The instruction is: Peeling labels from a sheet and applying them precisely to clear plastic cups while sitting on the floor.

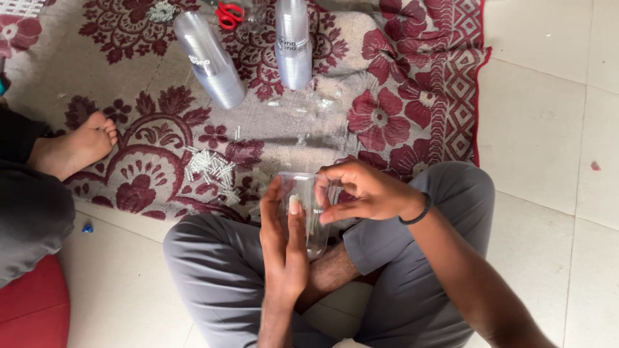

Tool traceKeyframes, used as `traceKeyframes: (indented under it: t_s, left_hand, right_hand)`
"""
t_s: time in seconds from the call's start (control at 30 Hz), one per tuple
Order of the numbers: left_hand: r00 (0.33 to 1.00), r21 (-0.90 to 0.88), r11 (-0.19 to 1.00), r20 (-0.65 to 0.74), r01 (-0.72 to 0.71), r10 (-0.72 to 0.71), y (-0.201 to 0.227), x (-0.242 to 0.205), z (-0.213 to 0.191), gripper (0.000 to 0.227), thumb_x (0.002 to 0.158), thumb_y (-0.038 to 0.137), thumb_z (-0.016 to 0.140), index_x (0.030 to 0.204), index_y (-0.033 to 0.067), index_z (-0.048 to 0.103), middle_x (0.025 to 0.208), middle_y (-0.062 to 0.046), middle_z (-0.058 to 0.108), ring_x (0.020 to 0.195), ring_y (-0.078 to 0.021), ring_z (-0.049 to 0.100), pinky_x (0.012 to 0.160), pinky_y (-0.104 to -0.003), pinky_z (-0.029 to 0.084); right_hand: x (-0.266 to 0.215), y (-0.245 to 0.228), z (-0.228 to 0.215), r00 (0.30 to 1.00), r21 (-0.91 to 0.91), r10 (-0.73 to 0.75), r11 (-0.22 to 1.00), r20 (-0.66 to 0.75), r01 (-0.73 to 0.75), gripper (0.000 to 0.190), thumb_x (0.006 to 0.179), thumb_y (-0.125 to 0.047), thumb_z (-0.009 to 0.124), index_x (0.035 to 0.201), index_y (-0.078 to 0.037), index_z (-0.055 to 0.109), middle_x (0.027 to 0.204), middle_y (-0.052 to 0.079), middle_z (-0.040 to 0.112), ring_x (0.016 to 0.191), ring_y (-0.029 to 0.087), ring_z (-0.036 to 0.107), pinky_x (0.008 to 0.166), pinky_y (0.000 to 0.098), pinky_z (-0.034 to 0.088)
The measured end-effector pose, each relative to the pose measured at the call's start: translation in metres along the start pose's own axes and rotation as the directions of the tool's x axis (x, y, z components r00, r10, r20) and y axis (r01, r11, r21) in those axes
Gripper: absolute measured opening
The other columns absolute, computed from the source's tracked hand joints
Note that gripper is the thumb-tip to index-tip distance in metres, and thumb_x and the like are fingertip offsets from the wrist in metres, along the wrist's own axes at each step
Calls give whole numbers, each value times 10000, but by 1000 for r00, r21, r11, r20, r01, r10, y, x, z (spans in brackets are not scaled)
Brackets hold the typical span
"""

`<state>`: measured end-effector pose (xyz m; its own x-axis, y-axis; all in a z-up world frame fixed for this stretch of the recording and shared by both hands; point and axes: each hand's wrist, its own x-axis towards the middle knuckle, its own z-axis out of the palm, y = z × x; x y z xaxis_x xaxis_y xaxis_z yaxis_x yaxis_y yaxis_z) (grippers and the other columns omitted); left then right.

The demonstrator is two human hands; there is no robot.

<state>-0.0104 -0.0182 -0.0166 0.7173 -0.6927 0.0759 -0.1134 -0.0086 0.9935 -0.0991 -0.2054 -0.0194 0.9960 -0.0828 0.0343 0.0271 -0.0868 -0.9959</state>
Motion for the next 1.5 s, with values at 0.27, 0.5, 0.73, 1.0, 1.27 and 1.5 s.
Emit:
traceKeyframes:
  t_s: [0.27, 0.5, 0.73, 1.0, 1.27, 1.5]
  left_hand:
    - [1000, -59, 998, 0, 0, 0, -20, 1, 3, 533, 1099, 236, 445, 1541, -39, 330, 1507, -247, 490, 1422, -292, 481, 1146, -389, 419]
    - [996, -279, 957, 52, 82, -70, -32, 5, -3, 526, 1090, 225, 459, 1542, -16, 342, 1397, -201, 554, 1274, -222, 544, 1056, -342, 463]
    - [995, -277, 959, 96, 65, -40, -34, 4, -7, 529, 1114, 248, 453, 1555, -16, 327, 1435, -189, 521, 1326, -208, 511, 1115, -331, 435]
    - [989, -288, 953, 137, 88, -50, -47, -1, -15, 582, 1107, 272, 453, 1579, -22, 281, 1482, -208, 505, 1322, -225, 522, 1110, -349, 435]
    - [987, -211, 969, 128, 127, -102, -37, -8, -19, 580, 1079, 258, 479, 1555, -13, 289, 1387, -195, 558, 1243, -218, 553, 1021, -352, 472]
    - [993, -190, 979, 108, 68, -48, -32, -12, -15, 585, 1096, 261, 493, 1564, 7, 252, 1330, -163, 584, 1143, -174, 606, 875, -283, 546]
  right_hand:
    - [2, 20, 7, 971, -26, -230, 973, -70, 229, 289, 848, -89, 906, 942, -42, 636, 912, 8, 652, 859, 84, 613, 772, 264, 514]
    - [-1, 3, -3, 983, 240, -149, 963, 105, 120, 294, 938, -83, 803, 1169, -5, 638, 1086, 17, 645, 1025, 86, 605, 874, 264, 511]
    - [-2, 13, -5, 998, -87, 64, 994, 15, -62, 399, 886, -90, 853, 1222, 18, 666, 1065, 75, 732, 976, 140, 676, 591, 273, 340]
    - [-1, 0, -2, 951, 89, -300, 952, 73, 294, 580, 877, -71, 821, 1385, 42, 566, 1317, 92, 626, 1208, 148, 553, 1043, 300, 439]
    - [-1, 4, 5, 980, 143, -111, 986, 164, 88, 452, 943, -82, 774, 1349, 7, 597, 1252, 47, 665, 1183, 104, 617, 876, 256, 519]
    - [-2, 22, 2, 985, 132, -123, 986, 123, 106, 381, 964, -46, 767, 1313, 5, 625, 1300, 80, 673, 1142, 132, 637, 931, 276, 532]
